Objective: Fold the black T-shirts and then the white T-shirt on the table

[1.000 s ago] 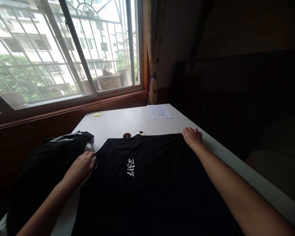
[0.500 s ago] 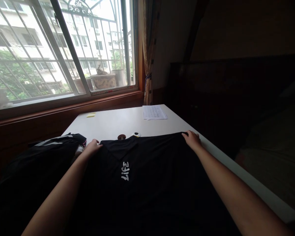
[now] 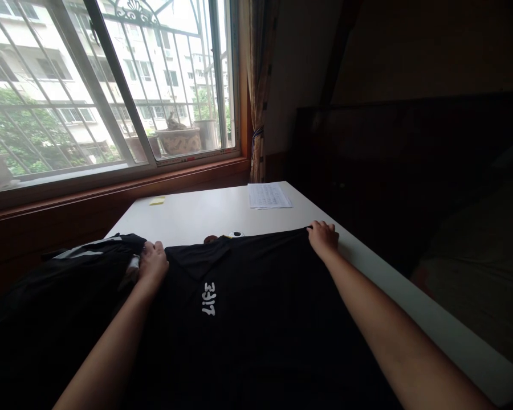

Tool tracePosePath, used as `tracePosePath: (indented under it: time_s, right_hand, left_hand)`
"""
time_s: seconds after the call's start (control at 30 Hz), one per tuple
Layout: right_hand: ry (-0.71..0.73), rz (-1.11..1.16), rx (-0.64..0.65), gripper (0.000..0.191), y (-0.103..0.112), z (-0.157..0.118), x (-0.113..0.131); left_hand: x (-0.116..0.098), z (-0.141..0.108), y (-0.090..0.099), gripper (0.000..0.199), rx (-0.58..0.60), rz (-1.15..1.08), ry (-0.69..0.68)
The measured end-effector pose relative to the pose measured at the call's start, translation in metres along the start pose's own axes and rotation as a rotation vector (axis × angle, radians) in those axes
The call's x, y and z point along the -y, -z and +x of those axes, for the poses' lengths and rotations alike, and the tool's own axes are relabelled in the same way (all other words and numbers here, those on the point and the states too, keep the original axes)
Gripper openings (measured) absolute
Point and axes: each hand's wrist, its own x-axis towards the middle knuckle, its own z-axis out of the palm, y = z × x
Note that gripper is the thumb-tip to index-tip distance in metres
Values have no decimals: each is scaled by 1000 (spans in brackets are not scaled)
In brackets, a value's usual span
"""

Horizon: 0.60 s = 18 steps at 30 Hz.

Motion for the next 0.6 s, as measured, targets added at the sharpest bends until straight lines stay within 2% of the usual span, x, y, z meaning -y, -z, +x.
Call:
tracePosePath:
  time_s: [0.07, 0.17, 0.23, 0.3, 0.37, 0.43, 0.5, 0.6]
  right_hand:
    - [1, 8, -59, 35, 3, -6, 15]
    - [130, 83, -65, 40, 6, -20, 53]
    - [296, 162, 33, 45, 5, -35, 90]
    - [478, 241, 150, 47, 1, -55, 129]
    - [646, 285, 242, 52, -4, -78, 163]
    - [722, 278, 321, 59, -9, -99, 185]
    - [727, 266, 358, 65, -12, -111, 192]
    - [675, 246, 396, 71, -12, -108, 178]
  left_hand:
    - [-8, -3, 4, 47, -52, -8, -105]
    - [-34, -7, 9, 42, -76, -86, -415]
    - [-60, -11, 7, 42, -33, -158, -632]
    - [-88, -19, -1, 48, 20, -200, -732]
    - [-112, -27, -11, 55, 79, -200, -734]
    - [-125, -33, -20, 59, 133, -172, -682]
    - [-128, -33, -25, 61, 178, -145, -620]
    - [-121, -29, -24, 62, 228, -135, -551]
